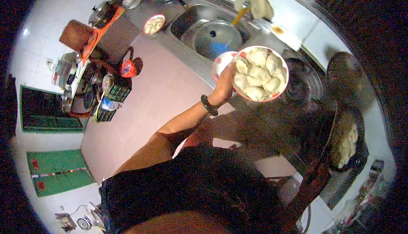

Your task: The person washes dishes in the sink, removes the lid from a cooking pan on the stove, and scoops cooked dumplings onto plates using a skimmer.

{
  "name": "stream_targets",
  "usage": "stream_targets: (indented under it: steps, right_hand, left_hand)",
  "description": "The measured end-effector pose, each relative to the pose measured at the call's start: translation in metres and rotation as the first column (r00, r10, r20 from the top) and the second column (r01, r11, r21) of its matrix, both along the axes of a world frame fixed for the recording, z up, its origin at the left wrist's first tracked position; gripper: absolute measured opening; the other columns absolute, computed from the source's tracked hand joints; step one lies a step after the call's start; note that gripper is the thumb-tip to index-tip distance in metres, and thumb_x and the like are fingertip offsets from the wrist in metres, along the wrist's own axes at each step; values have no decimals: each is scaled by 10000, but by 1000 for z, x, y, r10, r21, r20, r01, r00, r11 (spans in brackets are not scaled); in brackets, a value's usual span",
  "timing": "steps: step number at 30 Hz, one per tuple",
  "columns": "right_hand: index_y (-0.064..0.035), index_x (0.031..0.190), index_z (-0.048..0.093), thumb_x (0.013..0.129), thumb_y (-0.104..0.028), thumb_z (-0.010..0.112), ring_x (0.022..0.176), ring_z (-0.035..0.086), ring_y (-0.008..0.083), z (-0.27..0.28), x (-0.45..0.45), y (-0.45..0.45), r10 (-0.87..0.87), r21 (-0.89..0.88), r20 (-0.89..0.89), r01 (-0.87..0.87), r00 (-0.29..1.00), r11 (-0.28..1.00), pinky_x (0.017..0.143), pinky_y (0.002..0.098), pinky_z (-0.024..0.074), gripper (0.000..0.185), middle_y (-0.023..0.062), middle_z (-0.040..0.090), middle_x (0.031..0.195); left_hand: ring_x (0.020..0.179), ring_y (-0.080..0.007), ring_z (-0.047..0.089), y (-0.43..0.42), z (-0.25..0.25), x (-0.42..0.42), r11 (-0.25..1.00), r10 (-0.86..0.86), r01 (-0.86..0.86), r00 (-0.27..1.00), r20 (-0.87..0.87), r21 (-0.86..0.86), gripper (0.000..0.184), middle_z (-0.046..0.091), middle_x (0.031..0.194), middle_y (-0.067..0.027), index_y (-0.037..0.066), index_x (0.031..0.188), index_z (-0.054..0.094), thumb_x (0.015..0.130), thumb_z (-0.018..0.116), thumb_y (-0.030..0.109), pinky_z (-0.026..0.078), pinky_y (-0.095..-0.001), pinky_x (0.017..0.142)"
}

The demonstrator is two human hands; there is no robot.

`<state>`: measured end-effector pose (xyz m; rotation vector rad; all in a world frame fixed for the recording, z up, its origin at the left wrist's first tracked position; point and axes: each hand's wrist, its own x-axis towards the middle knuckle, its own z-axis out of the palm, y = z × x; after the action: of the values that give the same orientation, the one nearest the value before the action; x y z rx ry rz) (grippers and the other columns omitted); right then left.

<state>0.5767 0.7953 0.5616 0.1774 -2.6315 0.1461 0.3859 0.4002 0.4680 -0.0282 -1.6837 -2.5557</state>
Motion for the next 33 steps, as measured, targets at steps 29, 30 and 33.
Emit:
stream_targets:
  steps: [29,30,33]
  right_hand:
    - [-42,891,492,884,-280,474,531,445,92,75,-44,-177,170,-954,167,203,971,-219,466,210,375,238,37,500,732]
    - [-20,961,505,883,-265,476,570,460,98,75,-42,-174,384,-924,97,227,918,-308,466,217,382,259,62,529,810]
    - [-50,850,484,909,-273,415,465,350,87,81,-44,-237,0,-952,174,168,985,-255,396,225,291,241,29,468,694]
  left_hand:
    - [590,-71,506,-494,44,-38,754,655,-651,755,19,-91,587,583,863,-39,42,1218,399,890,303,519,325,-175,418]
    - [587,-65,504,-511,51,-44,745,666,-659,745,48,-105,584,584,863,-38,40,1221,398,891,302,512,315,-171,413]
    - [575,-64,498,-581,26,-70,755,654,-645,753,66,-119,569,576,861,-47,33,1212,401,902,278,494,319,-174,408]
